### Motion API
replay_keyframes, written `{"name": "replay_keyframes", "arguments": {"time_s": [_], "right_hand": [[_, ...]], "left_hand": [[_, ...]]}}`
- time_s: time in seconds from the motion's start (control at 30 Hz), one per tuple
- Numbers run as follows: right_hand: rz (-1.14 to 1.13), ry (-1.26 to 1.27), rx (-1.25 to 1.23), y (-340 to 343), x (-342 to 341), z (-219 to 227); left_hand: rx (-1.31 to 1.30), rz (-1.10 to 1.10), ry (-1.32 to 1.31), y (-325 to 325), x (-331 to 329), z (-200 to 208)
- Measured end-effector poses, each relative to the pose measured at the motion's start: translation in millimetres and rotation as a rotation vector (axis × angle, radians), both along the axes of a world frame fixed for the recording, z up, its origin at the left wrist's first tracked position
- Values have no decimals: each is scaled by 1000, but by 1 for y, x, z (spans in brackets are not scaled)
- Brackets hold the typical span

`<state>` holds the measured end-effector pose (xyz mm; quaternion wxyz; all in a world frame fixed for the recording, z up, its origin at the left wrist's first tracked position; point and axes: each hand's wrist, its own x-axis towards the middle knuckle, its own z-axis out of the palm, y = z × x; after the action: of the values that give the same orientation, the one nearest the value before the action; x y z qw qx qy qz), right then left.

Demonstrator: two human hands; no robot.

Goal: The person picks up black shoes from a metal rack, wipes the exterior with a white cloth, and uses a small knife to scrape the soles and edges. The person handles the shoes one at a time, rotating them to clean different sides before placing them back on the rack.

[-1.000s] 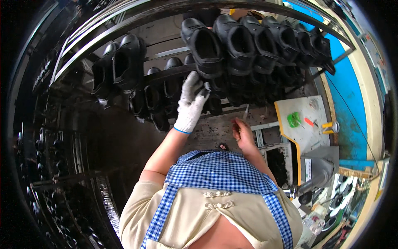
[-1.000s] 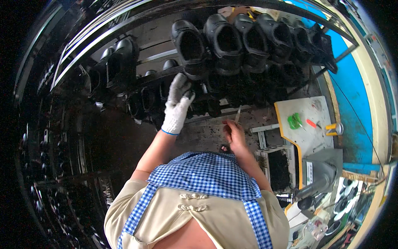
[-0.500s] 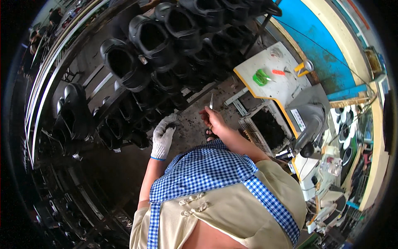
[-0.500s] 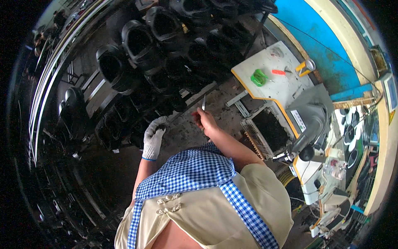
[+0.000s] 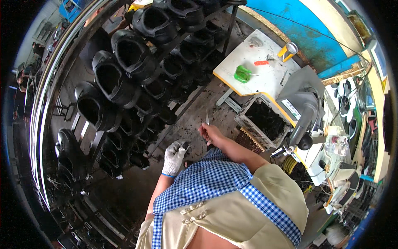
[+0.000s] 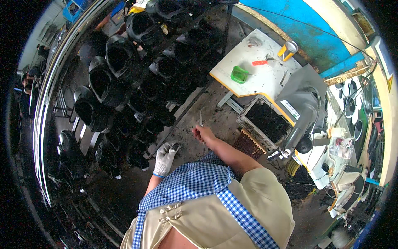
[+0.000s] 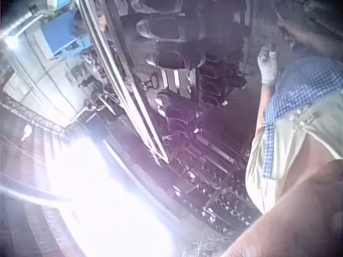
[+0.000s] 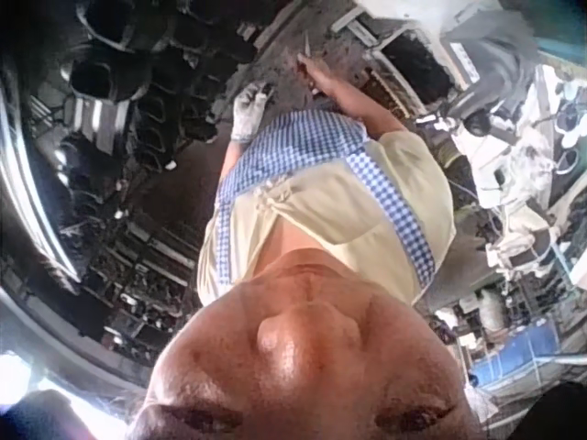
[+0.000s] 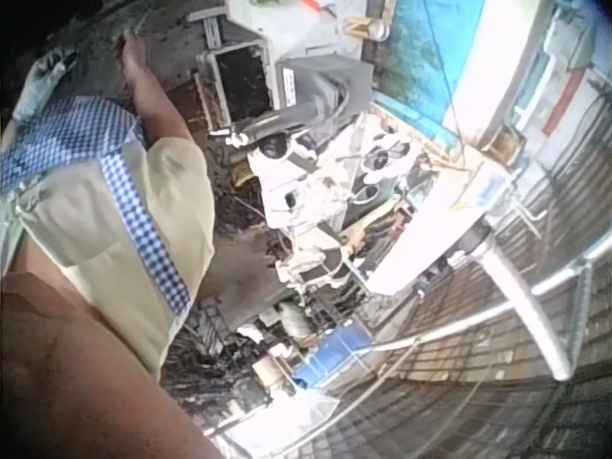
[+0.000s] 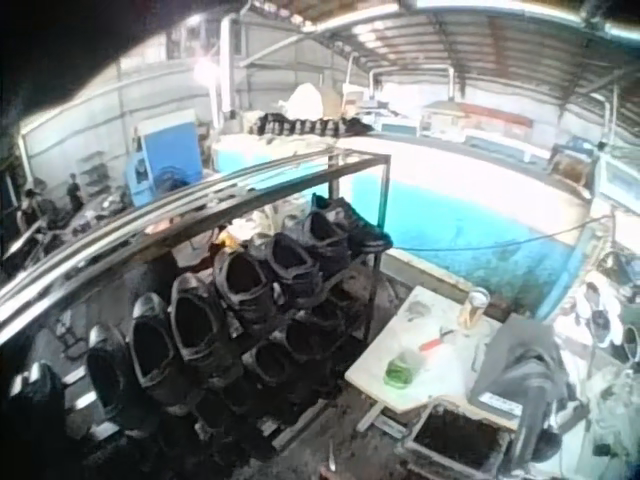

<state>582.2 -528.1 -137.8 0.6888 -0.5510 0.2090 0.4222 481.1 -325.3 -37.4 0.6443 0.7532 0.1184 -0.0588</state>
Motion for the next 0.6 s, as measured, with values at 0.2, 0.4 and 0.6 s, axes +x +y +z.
{"name": "replay_keyframes", "arguments": {"time_s": [0.2,0.4,0.6], "right_hand": [[56,31,-102,-44,-27,-127],[755,-251,-864,-113,-88,-163],[701,-391,-920,-134,-194,-194]], "left_hand": [[-150,-75,172,-6,1,-6],[285,-447,417,54,-83,-99],[568,-782,653,123,-193,-179]]}}
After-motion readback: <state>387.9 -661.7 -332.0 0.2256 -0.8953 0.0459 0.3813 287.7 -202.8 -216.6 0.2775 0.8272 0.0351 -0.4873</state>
